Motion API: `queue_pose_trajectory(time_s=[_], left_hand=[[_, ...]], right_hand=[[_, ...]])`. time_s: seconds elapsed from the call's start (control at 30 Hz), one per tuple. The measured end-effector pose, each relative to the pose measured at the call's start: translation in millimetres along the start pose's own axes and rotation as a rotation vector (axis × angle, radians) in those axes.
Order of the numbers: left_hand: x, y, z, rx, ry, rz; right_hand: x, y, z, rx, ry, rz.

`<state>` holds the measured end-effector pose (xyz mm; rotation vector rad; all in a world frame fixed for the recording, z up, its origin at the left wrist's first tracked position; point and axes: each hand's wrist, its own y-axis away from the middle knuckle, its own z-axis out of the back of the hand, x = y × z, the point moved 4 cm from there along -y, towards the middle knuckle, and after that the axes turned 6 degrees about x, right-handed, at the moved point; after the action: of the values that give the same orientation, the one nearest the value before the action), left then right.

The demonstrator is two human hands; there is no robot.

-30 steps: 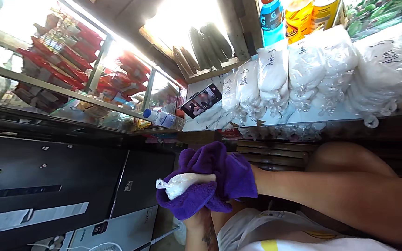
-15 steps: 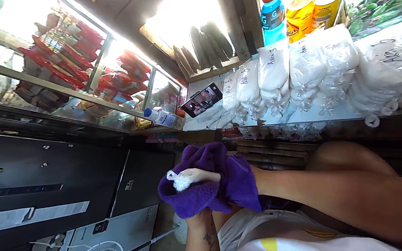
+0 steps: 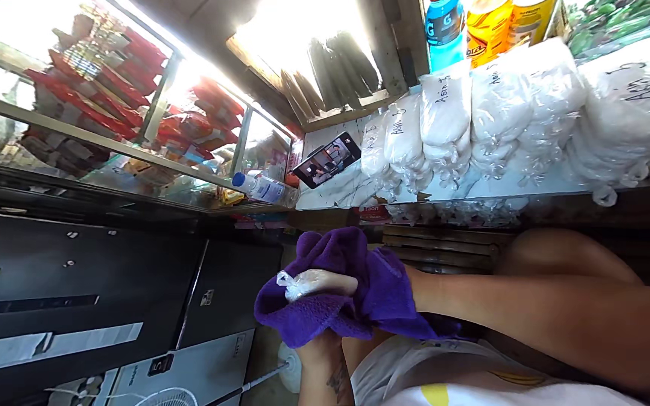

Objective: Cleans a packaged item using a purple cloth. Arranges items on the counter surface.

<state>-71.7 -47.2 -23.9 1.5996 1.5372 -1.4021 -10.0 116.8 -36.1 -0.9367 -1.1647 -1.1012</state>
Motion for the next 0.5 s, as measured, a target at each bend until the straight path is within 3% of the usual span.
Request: queue_pose_trajectory(time_s=[0.07,0.17,0.27,0.33,0.5], left_hand=[[1.4,-0.1,3.4,0.022,-0.009,-0.048],[-2.5,3.2,-3.9,0.034,-0.054,-0.088],[-1.5,0.1,-4.7,-0.002,-0.071,-0.064],[2.4,-1.4,-2.3,0.010,-0.039,-0.013],[12.3,13.7,1.4,0.139,-0.033,0.017]], right_hand=[[-20.6,-18.6,-16.8,-0.091,0.031,0.070],[-102.7,-80.7,-73.9,-0.268,0.055,0.436],[-40.5,-37.4,-36.0,-0.040,0.060,0.156],[-8.2,-6.5,-10.9,0.036,0.102,0.118],[-8.5,1.6,-1.3,-0.024,-0.170,0.128]])
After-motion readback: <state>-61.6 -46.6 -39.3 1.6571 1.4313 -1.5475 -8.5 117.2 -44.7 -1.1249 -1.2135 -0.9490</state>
